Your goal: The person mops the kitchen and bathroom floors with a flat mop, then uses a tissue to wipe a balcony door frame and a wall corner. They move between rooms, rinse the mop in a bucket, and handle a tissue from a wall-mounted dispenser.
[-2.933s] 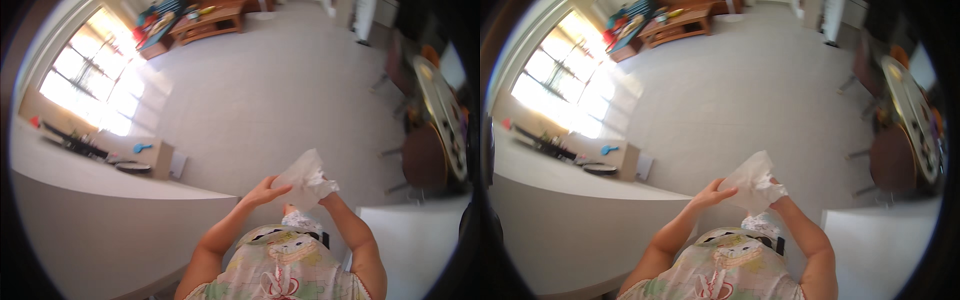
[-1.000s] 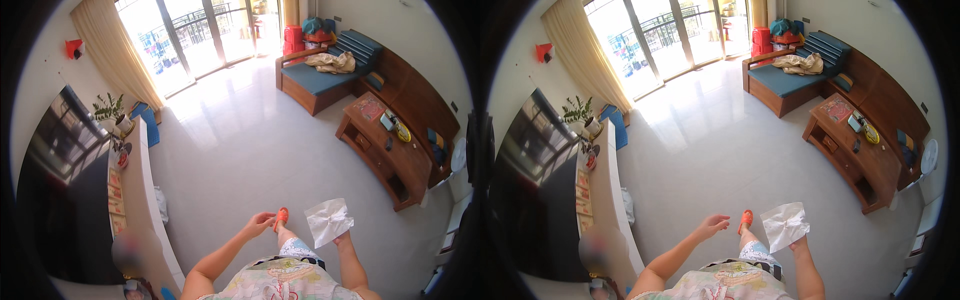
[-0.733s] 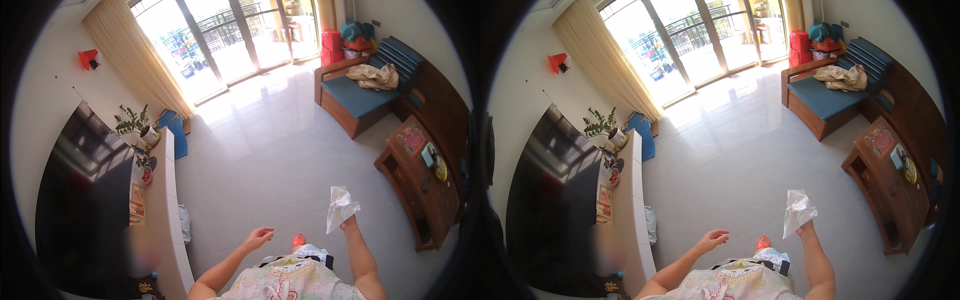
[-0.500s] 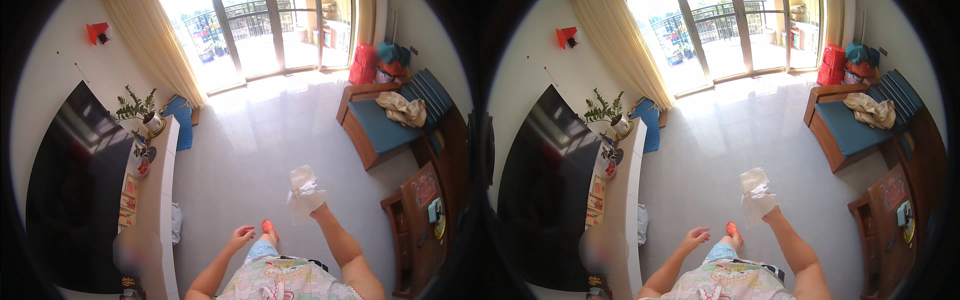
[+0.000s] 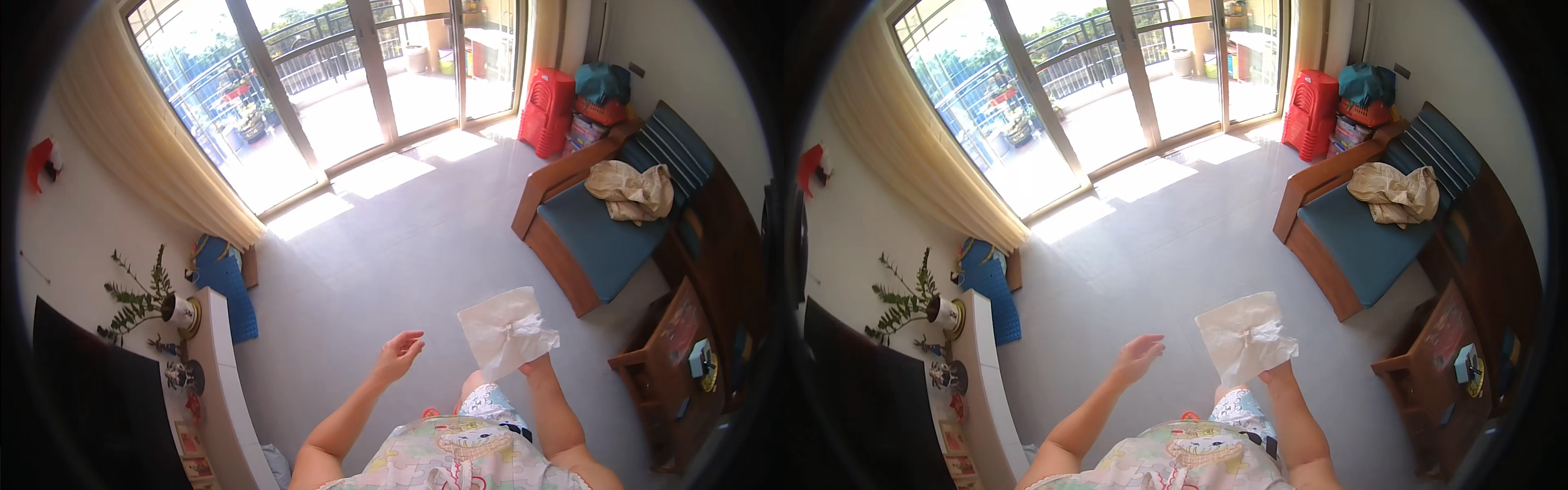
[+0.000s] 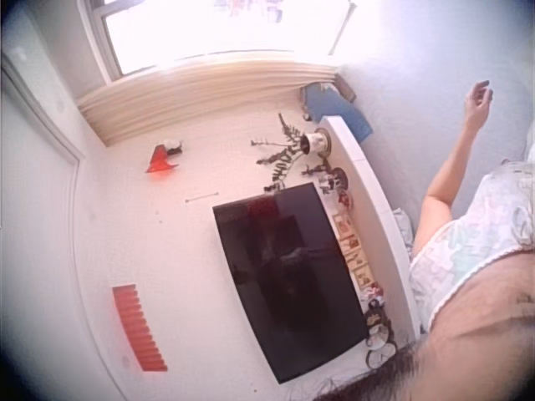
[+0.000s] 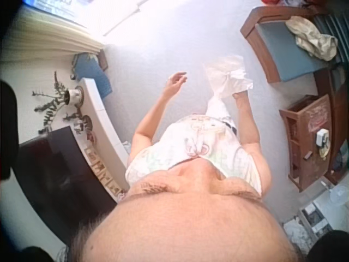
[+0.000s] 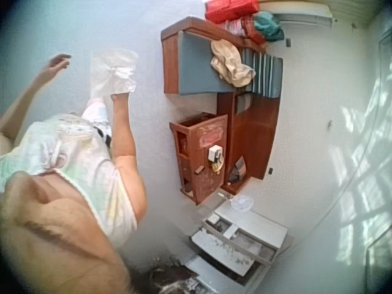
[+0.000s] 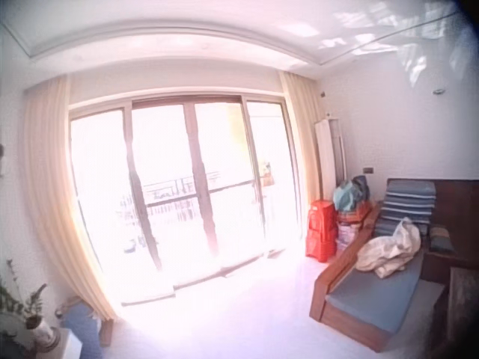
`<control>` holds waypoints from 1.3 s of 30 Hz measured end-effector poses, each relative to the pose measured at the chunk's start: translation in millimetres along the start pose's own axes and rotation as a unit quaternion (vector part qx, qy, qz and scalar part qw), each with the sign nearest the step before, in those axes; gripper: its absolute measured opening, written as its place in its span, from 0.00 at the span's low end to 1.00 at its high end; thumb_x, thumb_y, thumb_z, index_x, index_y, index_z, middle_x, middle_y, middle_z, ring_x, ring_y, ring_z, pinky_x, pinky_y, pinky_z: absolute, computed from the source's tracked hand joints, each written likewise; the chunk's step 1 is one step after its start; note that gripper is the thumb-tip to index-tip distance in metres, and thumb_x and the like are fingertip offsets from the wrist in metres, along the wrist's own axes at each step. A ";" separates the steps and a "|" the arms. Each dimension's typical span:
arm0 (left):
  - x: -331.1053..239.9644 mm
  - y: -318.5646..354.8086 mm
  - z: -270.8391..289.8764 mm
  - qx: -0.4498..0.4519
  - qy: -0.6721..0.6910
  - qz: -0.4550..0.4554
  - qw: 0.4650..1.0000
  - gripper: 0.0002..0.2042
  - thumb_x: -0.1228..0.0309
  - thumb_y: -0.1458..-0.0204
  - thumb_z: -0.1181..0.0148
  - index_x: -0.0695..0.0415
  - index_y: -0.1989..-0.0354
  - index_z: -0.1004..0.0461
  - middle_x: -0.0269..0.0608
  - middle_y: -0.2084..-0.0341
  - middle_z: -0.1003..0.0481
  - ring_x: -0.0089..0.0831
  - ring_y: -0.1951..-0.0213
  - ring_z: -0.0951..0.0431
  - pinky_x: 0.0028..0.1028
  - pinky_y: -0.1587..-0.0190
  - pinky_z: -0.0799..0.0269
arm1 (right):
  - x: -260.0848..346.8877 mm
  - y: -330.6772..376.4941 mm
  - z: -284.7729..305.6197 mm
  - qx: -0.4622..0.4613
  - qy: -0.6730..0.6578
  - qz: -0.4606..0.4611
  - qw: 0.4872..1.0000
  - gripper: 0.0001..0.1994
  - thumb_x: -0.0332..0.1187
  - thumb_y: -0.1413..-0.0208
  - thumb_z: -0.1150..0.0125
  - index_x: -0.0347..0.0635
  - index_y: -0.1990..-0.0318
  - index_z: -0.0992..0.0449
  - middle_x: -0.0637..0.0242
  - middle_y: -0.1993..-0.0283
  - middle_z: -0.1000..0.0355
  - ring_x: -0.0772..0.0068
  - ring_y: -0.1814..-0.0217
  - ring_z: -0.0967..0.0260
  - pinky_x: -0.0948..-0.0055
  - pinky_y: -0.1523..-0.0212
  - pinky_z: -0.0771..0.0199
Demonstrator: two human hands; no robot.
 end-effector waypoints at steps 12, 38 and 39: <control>-156.0 -359.7 55.2 0.032 0.042 -0.062 0.997 0.13 0.73 0.46 0.47 0.60 0.52 0.29 0.39 0.62 0.25 0.24 0.59 0.26 0.25 0.55 0.30 | 137.9 -402.4 -138.1 0.075 0.052 0.036 0.995 0.23 0.31 0.49 0.40 0.44 0.45 0.38 0.67 0.48 0.35 0.71 0.49 0.35 0.68 0.50 0.29; -299.3 -1112.2 228.0 0.286 0.359 0.040 0.888 0.26 0.68 0.50 0.41 0.62 0.44 0.40 0.44 0.52 0.32 0.34 0.51 0.30 0.33 0.48 0.34 | 190.6 -1132.8 -354.2 0.122 0.339 0.066 0.930 0.13 0.30 0.53 0.37 0.37 0.59 0.26 0.66 0.66 0.27 0.78 0.65 0.30 0.75 0.61 0.28; -296.8 -1139.6 248.7 0.216 0.370 0.078 0.900 0.24 0.70 0.50 0.42 0.62 0.45 0.40 0.45 0.54 0.31 0.35 0.52 0.29 0.34 0.50 0.32 | 186.8 -1177.5 -370.8 0.127 0.453 0.020 0.882 0.12 0.31 0.52 0.38 0.36 0.61 0.25 0.68 0.70 0.26 0.79 0.69 0.30 0.76 0.65 0.28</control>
Point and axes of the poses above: each hand's wrist, its own y-axis away from the middle knuckle, its own z-axis out of the back of the hand, x = y × z, the point moved 9 cm from there along -y, towards the middle knuckle
